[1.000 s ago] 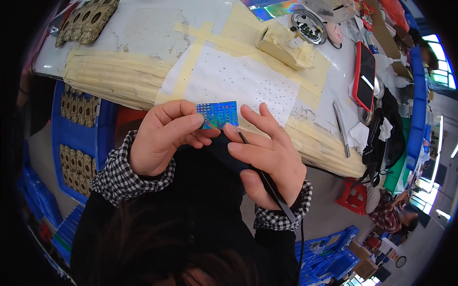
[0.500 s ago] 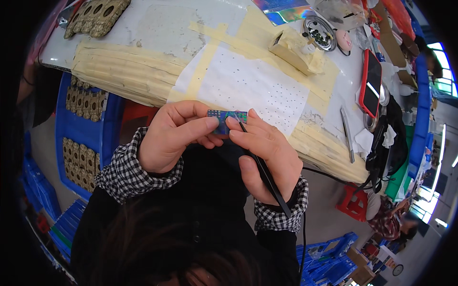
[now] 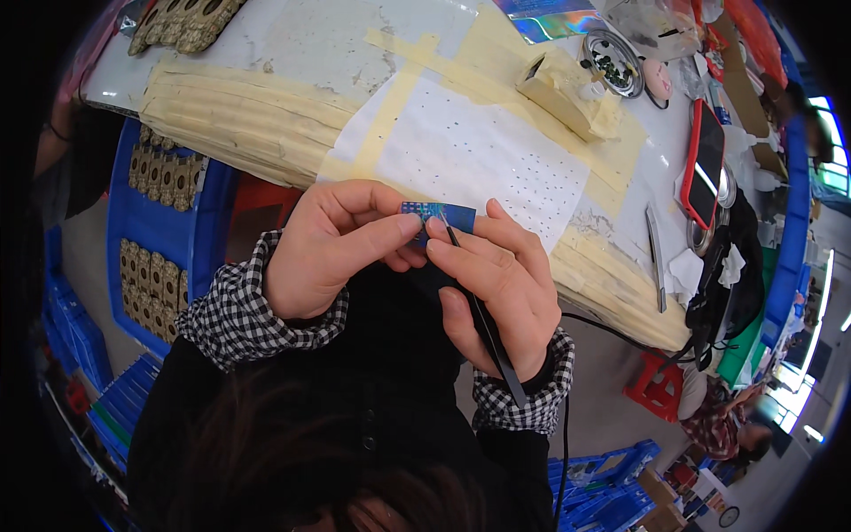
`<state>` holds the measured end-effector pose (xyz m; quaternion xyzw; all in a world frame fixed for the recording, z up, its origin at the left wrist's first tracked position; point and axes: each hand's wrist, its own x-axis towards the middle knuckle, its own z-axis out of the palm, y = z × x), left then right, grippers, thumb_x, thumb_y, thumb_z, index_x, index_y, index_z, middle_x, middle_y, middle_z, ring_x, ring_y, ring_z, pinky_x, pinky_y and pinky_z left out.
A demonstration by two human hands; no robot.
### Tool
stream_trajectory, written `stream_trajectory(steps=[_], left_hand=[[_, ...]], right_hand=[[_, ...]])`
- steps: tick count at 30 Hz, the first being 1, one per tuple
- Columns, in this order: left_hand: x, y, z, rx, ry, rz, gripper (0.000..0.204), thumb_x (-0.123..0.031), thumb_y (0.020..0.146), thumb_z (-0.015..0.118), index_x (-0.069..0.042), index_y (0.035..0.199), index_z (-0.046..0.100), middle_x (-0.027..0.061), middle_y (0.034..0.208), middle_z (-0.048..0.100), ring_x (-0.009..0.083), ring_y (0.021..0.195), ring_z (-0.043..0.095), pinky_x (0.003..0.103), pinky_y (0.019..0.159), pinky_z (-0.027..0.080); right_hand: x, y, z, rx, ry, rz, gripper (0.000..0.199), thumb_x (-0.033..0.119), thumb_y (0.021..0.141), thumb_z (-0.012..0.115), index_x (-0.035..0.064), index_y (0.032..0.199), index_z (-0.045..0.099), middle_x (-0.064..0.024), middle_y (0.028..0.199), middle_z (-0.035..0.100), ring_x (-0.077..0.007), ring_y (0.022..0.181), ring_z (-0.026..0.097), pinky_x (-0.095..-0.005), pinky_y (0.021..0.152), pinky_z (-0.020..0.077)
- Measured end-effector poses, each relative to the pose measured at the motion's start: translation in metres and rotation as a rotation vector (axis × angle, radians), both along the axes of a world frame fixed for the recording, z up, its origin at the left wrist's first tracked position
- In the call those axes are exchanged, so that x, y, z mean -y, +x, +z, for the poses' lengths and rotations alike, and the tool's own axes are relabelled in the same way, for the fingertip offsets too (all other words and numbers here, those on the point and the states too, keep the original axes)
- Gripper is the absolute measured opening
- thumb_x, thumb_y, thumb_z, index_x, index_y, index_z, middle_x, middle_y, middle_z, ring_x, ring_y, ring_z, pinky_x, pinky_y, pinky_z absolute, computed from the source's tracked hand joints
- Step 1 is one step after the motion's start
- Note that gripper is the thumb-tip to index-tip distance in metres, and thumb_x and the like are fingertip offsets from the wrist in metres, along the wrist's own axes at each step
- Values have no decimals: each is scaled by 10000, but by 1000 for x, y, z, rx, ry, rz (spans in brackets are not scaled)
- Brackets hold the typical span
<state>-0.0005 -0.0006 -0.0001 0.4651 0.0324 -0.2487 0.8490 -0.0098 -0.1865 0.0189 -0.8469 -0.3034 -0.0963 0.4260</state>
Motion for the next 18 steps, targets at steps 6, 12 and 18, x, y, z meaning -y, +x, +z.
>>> stream_trajectory(steps=[6,12,18], left_hand=[[1,-1,0,12,31,9,152,-101,871,573,36,929,603,76,819,648,89,728,614,212,669,504],[2,-2,-1,28,71,6,146,-103,870,577,27,932,603,70,834,647,92,739,616,211,670,499],[1,-1,-1,28,66,-14,147,-116,875,571,17,930,605,67,841,647,95,746,618,212,670,497]], right_hand=[[0,-2,1,-17,-5,-24,305,-27,696,584,3,998,614,-137,996,649,-288,917,578,-464,936,414],[0,-1,5,-43,-20,-25,309,-47,679,573,-5,982,619,-138,984,649,-273,908,580,-463,938,415],[1,-1,2,-43,5,-15,302,-43,686,569,-5,983,616,-141,986,648,-273,906,582,-464,941,412]])
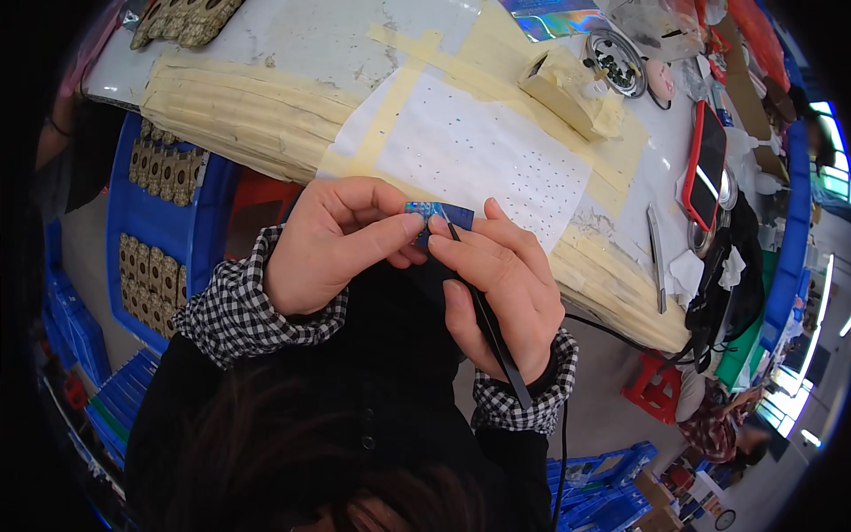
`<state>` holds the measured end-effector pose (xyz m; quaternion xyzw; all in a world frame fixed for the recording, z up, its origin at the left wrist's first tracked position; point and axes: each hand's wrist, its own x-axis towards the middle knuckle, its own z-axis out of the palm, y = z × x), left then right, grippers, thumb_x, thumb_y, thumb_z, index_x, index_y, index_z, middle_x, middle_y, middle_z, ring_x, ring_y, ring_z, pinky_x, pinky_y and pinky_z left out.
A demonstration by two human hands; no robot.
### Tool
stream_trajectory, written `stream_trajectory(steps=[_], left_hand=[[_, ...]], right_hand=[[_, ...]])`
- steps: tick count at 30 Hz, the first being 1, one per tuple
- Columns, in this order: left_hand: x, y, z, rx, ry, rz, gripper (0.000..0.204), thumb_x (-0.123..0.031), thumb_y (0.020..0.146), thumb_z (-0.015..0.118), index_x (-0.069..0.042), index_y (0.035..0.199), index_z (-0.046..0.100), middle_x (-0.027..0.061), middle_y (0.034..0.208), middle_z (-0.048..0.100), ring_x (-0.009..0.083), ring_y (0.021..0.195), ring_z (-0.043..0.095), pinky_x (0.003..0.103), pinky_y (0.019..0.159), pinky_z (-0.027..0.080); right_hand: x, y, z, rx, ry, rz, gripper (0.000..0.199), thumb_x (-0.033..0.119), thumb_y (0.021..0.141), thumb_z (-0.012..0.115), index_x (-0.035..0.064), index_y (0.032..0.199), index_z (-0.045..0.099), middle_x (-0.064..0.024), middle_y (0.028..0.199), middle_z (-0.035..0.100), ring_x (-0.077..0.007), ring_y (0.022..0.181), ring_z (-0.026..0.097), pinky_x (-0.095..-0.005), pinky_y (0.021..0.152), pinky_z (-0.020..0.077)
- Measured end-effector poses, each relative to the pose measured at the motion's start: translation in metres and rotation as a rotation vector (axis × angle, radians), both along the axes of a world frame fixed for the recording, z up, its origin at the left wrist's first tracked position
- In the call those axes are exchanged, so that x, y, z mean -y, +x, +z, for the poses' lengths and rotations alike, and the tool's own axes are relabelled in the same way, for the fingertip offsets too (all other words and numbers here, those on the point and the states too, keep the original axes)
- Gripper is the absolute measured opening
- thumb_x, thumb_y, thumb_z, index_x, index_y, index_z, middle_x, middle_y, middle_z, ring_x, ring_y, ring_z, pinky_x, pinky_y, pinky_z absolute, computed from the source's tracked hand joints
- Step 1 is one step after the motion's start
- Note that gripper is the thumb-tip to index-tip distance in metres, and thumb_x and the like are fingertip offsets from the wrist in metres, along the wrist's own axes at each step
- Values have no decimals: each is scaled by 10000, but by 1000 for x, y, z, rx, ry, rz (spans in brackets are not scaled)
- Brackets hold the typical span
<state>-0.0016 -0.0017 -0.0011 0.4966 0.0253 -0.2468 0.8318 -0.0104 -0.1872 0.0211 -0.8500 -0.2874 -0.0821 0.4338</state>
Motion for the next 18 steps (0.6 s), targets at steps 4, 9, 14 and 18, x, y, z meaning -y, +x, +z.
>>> stream_trajectory(steps=[4,9,14,18], left_hand=[[-2,1,-1,-8,-17,-7,148,-117,877,568,18,920,609,67,827,650,95,735,620,209,666,499],[-1,2,0,-43,-60,10,146,-108,872,573,25,917,612,71,821,649,98,721,622,208,659,502],[-2,2,0,-61,-63,13,137,-102,872,569,19,922,612,66,823,649,101,722,627,203,652,500],[-2,2,0,-58,-74,17,137,-102,870,572,20,921,609,65,822,647,97,713,622,202,649,501]], right_hand=[[-1,-2,-6,10,27,13,289,-18,732,572,-1,1021,595,-148,1016,640,-283,928,583,-470,943,408],[-1,-3,-7,43,3,19,299,27,777,587,3,1074,565,-150,1061,624,-286,966,580,-476,948,401],[-5,-5,-6,82,-44,-2,331,53,785,603,0,1107,547,-145,1071,619,-277,972,583,-481,947,400],[-6,-7,-3,160,-164,-27,373,129,780,655,1,1118,566,-137,1056,623,-280,964,586,-482,939,404]])
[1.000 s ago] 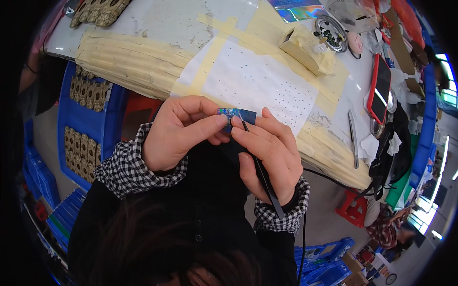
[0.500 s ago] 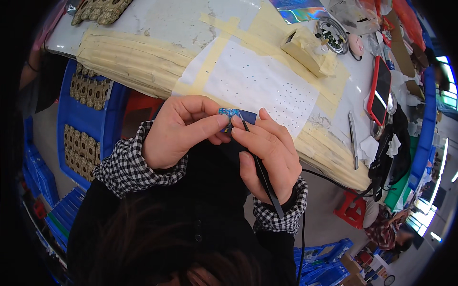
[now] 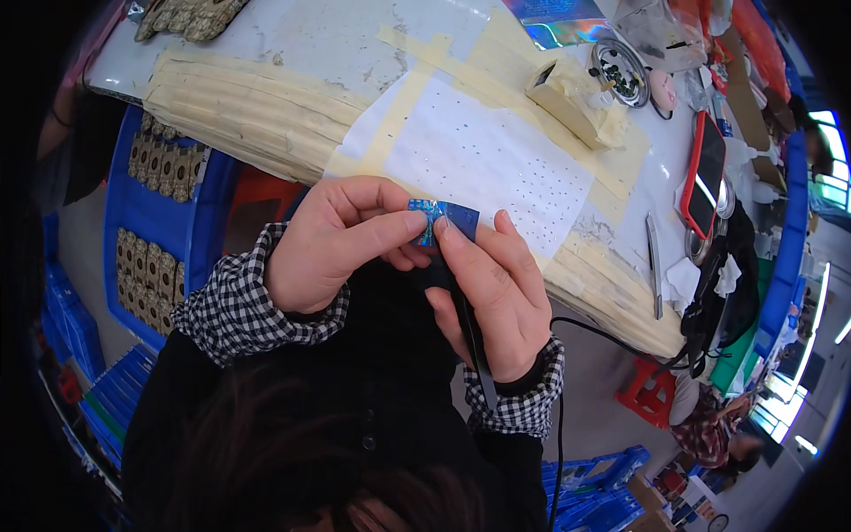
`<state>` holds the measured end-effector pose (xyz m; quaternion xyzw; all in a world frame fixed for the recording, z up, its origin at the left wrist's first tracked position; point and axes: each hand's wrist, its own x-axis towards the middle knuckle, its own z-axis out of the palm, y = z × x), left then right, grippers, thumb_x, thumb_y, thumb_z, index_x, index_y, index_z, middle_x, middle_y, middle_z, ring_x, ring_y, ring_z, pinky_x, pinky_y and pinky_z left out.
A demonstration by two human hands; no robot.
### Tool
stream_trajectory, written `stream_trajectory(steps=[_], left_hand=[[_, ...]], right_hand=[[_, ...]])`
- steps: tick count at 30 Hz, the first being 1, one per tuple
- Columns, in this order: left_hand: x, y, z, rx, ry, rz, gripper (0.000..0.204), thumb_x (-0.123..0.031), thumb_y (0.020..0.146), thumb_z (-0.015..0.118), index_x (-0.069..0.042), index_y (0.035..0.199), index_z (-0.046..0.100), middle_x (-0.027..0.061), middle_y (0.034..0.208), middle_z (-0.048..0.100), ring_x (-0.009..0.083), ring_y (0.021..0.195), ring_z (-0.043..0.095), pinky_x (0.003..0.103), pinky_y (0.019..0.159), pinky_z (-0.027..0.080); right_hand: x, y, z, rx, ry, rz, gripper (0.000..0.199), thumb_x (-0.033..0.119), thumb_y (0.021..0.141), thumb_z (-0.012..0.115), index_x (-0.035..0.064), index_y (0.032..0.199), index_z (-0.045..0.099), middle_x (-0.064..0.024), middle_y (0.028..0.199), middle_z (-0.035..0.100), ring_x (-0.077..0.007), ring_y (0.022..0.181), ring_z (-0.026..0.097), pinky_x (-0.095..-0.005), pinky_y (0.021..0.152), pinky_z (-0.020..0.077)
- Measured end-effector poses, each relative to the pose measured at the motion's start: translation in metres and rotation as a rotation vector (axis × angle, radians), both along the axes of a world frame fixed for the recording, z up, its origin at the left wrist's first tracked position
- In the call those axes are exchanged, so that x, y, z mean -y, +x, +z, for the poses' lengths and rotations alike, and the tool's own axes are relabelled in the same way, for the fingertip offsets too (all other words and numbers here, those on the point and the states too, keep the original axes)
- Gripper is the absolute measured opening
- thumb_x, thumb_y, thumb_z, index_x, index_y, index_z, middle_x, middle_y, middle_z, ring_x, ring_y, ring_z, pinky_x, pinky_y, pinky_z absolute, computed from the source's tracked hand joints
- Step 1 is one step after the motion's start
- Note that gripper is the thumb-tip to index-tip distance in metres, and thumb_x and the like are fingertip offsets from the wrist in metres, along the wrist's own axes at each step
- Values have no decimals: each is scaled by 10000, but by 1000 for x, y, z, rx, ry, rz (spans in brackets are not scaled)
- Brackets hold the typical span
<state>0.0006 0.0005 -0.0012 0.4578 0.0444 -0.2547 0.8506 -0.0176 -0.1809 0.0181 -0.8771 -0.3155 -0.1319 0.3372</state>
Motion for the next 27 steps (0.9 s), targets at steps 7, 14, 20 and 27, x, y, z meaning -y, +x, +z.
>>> stream_trajectory(steps=[7,14,20,27], left_hand=[[-1,1,-1,0,-36,1,158,-121,868,583,28,906,615,65,808,644,81,709,603,207,655,502],[0,1,0,-6,-27,7,149,-116,867,582,26,899,615,61,799,643,74,701,598,206,652,501],[-1,-1,0,-7,-39,11,150,-117,867,582,25,903,613,69,811,646,84,722,609,211,660,506],[1,0,2,-2,-1,7,166,-142,878,559,15,884,611,98,818,658,98,699,617,211,651,502]], right_hand=[[-2,-3,-2,166,-165,-56,373,293,748,677,66,1042,650,-92,988,628,-255,935,594,-481,924,418],[-3,-4,-2,205,-216,-61,338,314,760,661,112,1030,667,-67,974,619,-243,922,594,-484,929,413],[1,-4,-3,188,-141,-31,330,338,762,641,120,1009,673,-56,983,620,-246,947,580,-529,964,364],[14,-7,-4,138,15,-145,377,350,799,604,88,1068,633,-86,936,620,-271,956,579,-558,979,327]])
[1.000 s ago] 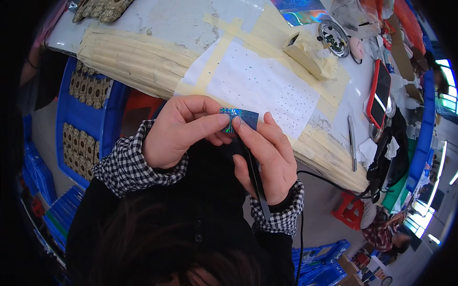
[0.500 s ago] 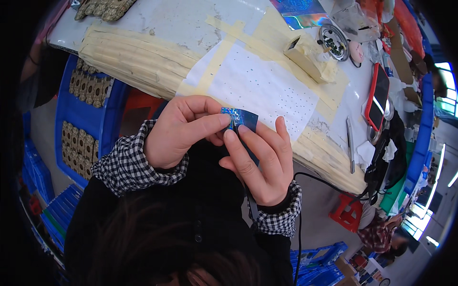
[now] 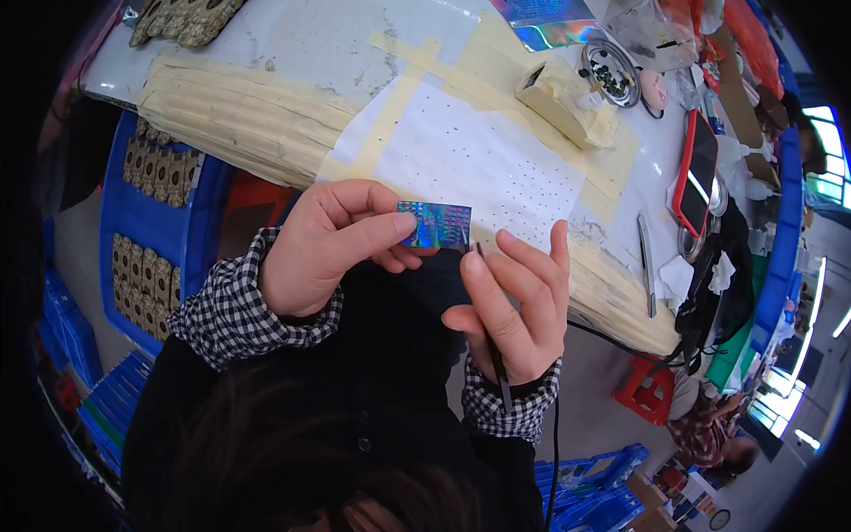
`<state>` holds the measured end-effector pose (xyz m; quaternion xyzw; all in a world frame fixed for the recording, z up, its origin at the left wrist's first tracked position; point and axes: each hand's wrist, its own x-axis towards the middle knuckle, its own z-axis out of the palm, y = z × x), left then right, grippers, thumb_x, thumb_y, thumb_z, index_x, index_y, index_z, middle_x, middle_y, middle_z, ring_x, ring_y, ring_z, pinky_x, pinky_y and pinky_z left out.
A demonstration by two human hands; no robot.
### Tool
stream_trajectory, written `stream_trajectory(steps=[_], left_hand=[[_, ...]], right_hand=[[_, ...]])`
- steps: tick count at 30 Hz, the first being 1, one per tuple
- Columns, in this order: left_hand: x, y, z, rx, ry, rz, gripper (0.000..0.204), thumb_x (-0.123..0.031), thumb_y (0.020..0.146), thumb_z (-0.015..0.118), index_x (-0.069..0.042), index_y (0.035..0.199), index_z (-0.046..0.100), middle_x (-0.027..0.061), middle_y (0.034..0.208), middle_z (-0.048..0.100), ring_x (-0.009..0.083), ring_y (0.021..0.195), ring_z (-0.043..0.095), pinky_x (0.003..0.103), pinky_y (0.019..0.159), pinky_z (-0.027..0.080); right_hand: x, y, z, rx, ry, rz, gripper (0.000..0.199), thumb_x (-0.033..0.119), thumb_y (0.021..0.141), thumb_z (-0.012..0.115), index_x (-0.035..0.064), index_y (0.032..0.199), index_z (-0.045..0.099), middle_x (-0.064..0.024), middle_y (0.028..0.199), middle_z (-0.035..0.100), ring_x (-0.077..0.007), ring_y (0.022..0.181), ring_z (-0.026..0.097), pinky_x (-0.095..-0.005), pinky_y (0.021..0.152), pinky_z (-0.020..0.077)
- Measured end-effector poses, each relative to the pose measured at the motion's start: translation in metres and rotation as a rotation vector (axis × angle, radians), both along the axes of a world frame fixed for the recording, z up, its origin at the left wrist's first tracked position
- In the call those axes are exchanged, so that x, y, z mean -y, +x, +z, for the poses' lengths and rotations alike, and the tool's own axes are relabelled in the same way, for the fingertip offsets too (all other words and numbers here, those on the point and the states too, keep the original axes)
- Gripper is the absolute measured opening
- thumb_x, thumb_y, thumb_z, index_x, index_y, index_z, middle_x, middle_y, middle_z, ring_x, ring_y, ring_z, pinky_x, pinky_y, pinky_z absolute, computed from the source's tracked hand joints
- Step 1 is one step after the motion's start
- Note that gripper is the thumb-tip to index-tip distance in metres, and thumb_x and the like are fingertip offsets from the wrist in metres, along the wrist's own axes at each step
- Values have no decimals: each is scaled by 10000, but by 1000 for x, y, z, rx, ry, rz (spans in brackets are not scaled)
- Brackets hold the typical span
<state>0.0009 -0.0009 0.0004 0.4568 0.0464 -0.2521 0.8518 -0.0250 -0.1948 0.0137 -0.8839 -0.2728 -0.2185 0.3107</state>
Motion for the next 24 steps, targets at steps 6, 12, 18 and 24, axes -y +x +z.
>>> stream_trajectory(steps=[6,12,18,24], left_hand=[[-1,1,-1,-9,23,-22,165,-140,879,547,15,872,600,124,846,660,113,713,625,217,653,505],[-3,2,-1,-37,-19,-42,178,-120,875,574,47,935,592,127,852,656,110,737,623,215,667,504],[-4,2,-2,-33,-35,-46,174,-120,875,574,45,929,595,123,848,656,108,737,623,214,666,503],[-4,3,1,-35,-3,-37,172,-131,876,565,33,917,598,122,839,659,107,722,623,212,655,503]], right_hand=[[28,8,-4,-22,-69,-232,330,102,773,636,-27,1075,600,-129,1007,627,-298,977,577,-530,1000,304],[37,15,-4,-32,-160,-272,303,17,765,609,-11,1067,610,-121,997,643,-291,997,568,-505,1013,295],[34,23,8,-73,-282,-252,239,-6,751,587,22,985,627,-107,960,653,-289,1016,546,-501,1024,272],[31,31,22,-110,-336,-189,162,-27,722,544,34,860,603,-108,927,659,-293,1013,535,-506,1027,263]])
